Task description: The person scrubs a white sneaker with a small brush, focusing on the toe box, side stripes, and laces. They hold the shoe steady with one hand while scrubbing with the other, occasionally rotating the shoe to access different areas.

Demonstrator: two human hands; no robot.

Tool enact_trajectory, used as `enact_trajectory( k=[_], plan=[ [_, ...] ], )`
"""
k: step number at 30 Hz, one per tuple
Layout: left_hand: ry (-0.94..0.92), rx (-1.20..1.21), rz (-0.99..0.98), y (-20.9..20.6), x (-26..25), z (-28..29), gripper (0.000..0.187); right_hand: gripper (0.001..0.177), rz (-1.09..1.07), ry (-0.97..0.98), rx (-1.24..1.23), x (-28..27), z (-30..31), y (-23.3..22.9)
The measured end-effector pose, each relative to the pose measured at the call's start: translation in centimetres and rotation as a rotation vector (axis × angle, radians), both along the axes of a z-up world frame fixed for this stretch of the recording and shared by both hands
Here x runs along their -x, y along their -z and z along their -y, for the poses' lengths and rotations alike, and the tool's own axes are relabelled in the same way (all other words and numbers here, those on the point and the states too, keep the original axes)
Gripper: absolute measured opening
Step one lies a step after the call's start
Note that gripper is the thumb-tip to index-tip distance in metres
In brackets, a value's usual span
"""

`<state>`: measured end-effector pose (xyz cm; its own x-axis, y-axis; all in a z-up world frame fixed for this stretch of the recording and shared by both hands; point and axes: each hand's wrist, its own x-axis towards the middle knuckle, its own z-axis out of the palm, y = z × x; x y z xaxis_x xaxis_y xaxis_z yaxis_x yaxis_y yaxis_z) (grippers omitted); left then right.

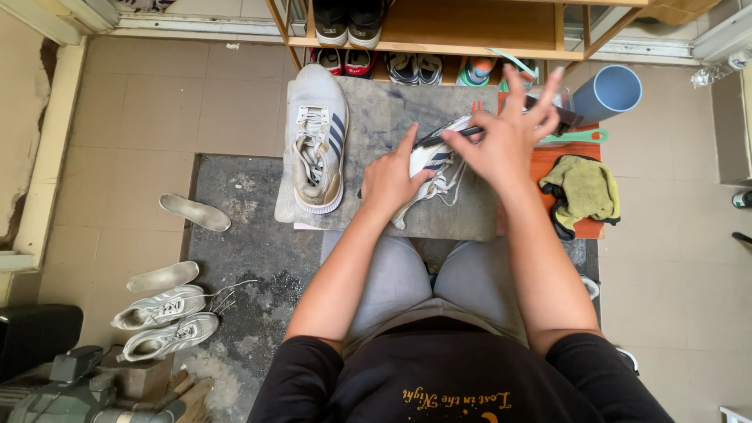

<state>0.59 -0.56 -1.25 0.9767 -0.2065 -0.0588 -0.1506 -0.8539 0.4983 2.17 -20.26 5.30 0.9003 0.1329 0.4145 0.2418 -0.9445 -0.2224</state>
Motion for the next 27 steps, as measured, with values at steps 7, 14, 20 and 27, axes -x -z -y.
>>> enact_trajectory(
  k=[7,14,20,27],
  plan=[
    [-0.002,-0.019,0.018,-0.6,0.2,0.1,0.094,0.04,-0.003,0.213,-0.05,0.6,2.0,0.1],
    [0.012,0.14,-0.025,-2.5,1.1,-0.9,0.086,0.033,0.034,0.134,-0.029,1.7,1.3,0.0],
    [0.022,0.164,-0.061,-0.2,0.1,-0.8,0.07,0.031,0.014,0.133,-0.037,2.5,-0.2,-1.0],
    [0.029,0.221,-0.095,-1.4,0.3,-1.4,0.06,0.033,0.045,0.239,-0.051,2.9,0.4,0.0]
  ],
)
